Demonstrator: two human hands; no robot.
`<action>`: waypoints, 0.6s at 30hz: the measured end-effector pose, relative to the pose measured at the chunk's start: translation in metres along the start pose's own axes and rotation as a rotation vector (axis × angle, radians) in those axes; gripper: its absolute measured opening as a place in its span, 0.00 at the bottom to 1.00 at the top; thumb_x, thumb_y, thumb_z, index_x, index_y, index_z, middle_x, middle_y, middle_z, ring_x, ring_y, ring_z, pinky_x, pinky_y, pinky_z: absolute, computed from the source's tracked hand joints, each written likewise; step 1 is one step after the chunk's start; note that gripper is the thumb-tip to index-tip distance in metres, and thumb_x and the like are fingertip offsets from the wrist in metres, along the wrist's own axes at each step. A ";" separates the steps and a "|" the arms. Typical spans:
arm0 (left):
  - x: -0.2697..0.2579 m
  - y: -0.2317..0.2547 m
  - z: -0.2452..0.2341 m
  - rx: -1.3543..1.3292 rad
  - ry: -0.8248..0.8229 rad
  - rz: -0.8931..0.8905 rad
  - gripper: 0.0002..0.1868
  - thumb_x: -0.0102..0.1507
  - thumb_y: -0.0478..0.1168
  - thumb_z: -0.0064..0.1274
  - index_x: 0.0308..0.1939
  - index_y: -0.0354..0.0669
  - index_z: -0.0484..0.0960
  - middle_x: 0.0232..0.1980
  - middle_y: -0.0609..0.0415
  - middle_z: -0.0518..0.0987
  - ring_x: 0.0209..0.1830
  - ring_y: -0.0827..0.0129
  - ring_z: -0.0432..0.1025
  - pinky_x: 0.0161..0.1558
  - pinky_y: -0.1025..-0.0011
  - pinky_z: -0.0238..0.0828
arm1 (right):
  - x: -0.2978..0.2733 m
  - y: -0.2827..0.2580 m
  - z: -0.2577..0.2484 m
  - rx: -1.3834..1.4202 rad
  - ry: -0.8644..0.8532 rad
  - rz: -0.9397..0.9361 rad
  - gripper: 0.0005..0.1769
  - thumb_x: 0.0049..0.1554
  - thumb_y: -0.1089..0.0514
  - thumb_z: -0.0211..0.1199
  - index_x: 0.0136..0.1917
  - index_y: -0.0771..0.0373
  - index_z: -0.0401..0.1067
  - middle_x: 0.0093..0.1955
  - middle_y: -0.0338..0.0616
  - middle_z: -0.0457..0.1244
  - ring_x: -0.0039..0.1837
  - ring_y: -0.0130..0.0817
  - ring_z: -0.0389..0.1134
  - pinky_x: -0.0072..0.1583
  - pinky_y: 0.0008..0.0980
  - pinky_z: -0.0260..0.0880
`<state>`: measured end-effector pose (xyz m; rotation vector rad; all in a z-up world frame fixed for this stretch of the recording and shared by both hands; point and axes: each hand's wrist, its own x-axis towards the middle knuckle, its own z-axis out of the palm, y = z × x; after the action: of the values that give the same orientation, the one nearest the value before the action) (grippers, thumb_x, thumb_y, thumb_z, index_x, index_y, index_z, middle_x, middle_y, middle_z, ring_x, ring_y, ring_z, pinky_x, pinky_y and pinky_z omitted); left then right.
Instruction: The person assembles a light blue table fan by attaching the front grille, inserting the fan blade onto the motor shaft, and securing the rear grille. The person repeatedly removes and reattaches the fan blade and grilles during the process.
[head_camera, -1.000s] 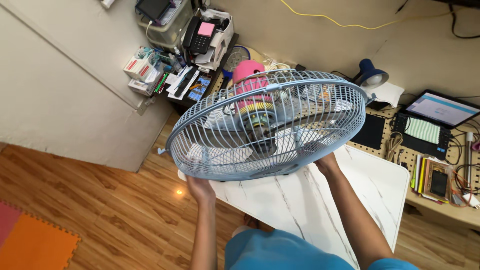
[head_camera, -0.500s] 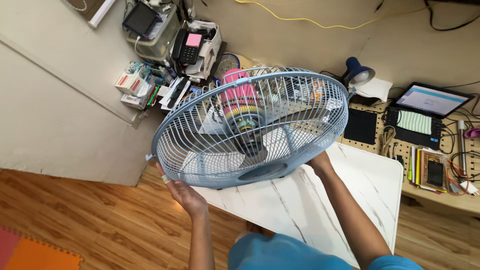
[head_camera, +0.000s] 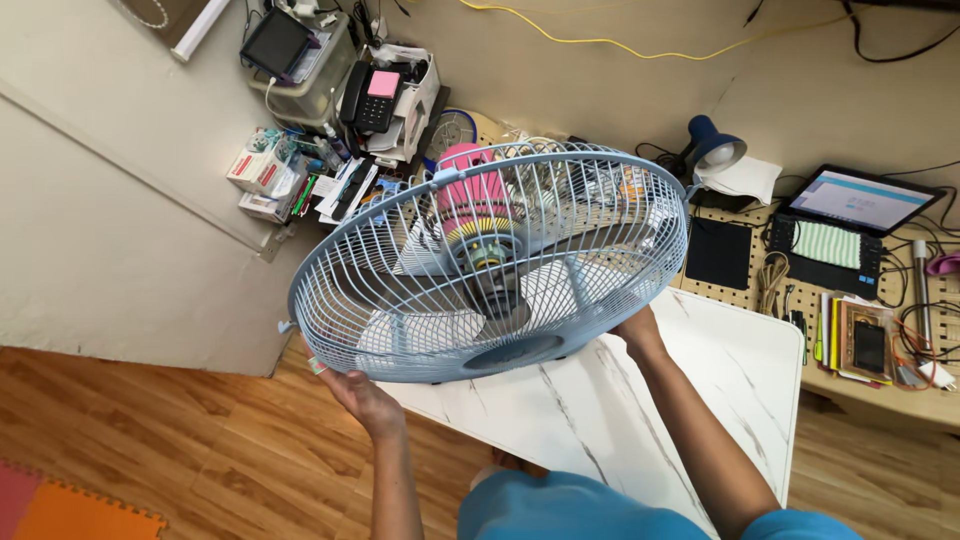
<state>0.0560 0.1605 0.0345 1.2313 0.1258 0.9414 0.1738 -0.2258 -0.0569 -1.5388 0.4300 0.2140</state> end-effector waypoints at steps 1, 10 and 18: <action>-0.002 -0.007 -0.005 0.012 -0.007 0.016 0.50 0.70 0.61 0.50 0.83 0.35 0.43 0.86 0.43 0.47 0.86 0.56 0.43 0.83 0.58 0.34 | 0.008 0.005 -0.002 0.007 -0.001 -0.014 0.20 0.62 0.51 0.53 0.62 0.66 0.70 0.51 0.51 0.70 0.47 0.39 0.74 0.47 0.40 0.78; -0.025 -0.057 -0.056 -0.081 0.091 -0.002 0.53 0.69 0.69 0.43 0.84 0.40 0.38 0.87 0.47 0.41 0.87 0.55 0.39 0.84 0.53 0.29 | 0.013 0.036 -0.016 0.167 0.000 -0.232 0.09 0.58 0.63 0.58 0.53 0.68 0.70 0.46 0.46 0.67 0.45 0.37 0.71 0.45 0.37 0.74; -0.046 0.000 -0.042 0.156 0.029 0.030 0.51 0.68 0.65 0.49 0.83 0.40 0.46 0.80 0.47 0.57 0.79 0.55 0.56 0.80 0.51 0.53 | -0.013 0.043 -0.040 0.401 -0.032 0.031 0.15 0.64 0.51 0.54 0.51 0.67 0.67 0.47 0.51 0.65 0.45 0.44 0.72 0.49 0.50 0.78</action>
<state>0.0032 0.1610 0.0006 1.3666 0.2079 0.9902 0.1394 -0.2618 -0.0901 -1.1351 0.4417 0.1638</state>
